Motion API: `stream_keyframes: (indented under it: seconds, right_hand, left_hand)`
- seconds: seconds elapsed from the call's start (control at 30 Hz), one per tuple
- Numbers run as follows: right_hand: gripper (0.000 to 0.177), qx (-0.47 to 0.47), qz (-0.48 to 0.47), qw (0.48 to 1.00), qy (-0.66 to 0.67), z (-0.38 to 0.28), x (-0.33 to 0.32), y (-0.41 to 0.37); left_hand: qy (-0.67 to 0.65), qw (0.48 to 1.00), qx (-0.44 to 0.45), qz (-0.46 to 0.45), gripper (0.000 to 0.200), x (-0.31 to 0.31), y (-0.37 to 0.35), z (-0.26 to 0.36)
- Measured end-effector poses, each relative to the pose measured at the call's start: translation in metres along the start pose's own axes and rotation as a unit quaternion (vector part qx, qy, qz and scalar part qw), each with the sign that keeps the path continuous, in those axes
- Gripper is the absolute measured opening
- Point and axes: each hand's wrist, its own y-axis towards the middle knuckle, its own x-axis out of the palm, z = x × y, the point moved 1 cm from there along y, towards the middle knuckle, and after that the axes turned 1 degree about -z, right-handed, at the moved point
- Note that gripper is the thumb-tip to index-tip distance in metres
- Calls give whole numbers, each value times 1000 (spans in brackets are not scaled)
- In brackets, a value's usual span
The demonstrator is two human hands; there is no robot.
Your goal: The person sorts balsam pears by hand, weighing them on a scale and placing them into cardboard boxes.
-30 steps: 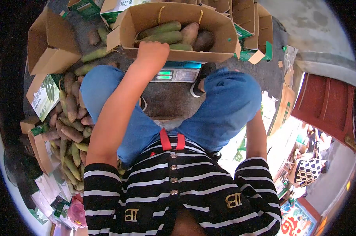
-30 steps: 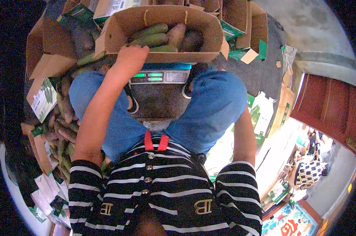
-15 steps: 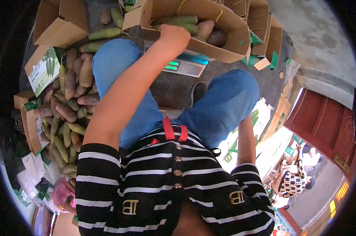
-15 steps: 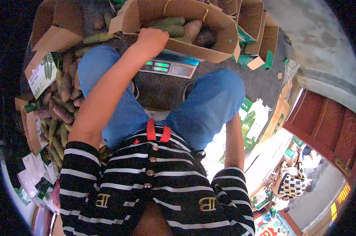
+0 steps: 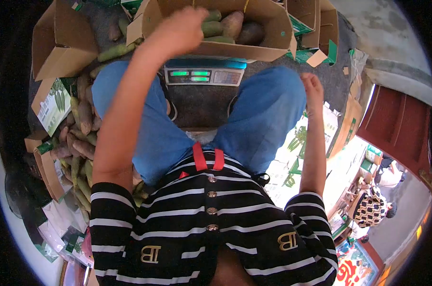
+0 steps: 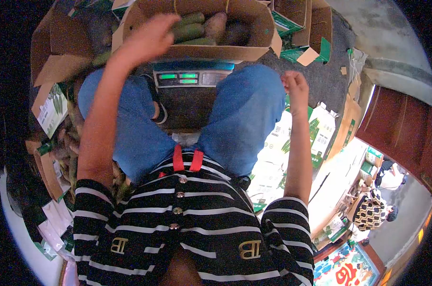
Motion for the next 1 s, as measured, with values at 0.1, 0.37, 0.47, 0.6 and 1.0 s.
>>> stream_keyframes:
  seconds: [0.1, 0.37, 0.47, 0.6, 1.0]
  right_hand:
    - [24, -11, -21, 1000, 1, -53, 7, 14]
    - [43, -43, -34, 978, -201, -68, 31, 96]
    - [54, -20, -45, 967, -249, -71, 49, 106]
    - [55, -72, -38, 913, -400, -67, 64, 130]
    - [42, 7, -132, 847, -515, -76, 69, 154]
  left_hand:
    - [108, 984, -130, 63, 41, -48, 26, -5]
    - [186, 957, -213, -65, 45, -7, 41, -148]
    - [191, 958, -206, -60, 48, 13, 40, -186]
    - [127, 952, -238, -147, 50, 15, 47, -201]
    - [9, 952, -268, -146, 38, 23, 39, -212]
